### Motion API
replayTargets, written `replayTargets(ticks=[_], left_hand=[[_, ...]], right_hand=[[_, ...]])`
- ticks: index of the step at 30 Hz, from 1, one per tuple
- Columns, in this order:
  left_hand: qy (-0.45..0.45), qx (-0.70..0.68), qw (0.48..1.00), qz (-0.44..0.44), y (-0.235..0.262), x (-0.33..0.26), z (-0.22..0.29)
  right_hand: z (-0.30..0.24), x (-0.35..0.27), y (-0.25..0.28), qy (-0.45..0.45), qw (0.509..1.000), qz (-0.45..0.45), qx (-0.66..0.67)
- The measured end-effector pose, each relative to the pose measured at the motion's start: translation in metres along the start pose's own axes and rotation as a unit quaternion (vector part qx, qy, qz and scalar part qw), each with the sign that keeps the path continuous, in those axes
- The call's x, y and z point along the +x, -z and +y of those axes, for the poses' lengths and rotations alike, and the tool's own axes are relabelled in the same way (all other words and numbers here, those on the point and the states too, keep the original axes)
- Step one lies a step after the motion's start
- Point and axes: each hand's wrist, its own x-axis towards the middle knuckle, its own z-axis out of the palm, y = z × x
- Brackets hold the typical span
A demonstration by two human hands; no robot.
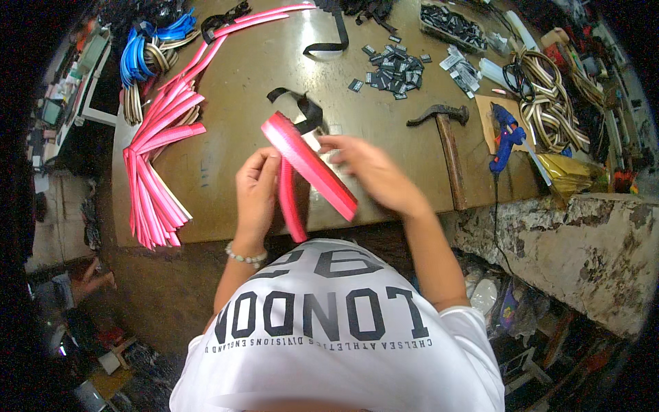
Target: The person repeatedly applies hot glue to a black strap, places a pink strap across it, and secures the junction with a small metal buckle. This cycle is performed multiple times on the same work surface.
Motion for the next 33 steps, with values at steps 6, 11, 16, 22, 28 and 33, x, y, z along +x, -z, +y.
replayTargets(ticks=[6, 11, 16, 22, 28, 33], left_hand=[[-0.036, 0.292, 0.954, -0.055, -0.007, -0.007, 0.000], [-0.212, -0.036, 0.976, 0.014, -0.033, -0.018, 0.023], [-0.322, 0.382, 0.865, 0.052, -0.013, 0.013, 0.016], [-0.068, 0.318, 0.941, -0.093, 0.018, 0.024, 0.013], [0.017, 0.249, 0.957, -0.149, 0.011, 0.019, 0.017], [0.026, 0.358, 0.927, -0.113, 0.007, 0.022, 0.007]], right_hand=[[0.023, 0.062, -0.039, -0.029, 0.993, 0.092, 0.075], [0.020, 0.054, -0.019, -0.032, 0.994, 0.092, -0.054], [0.015, 0.043, -0.020, 0.015, 0.985, 0.101, -0.136], [0.018, 0.037, -0.006, -0.044, 0.998, -0.029, -0.046], [0.020, 0.055, -0.001, -0.150, 0.984, -0.051, 0.078], [-0.014, 0.068, 0.003, 0.089, 0.987, -0.124, 0.044]])
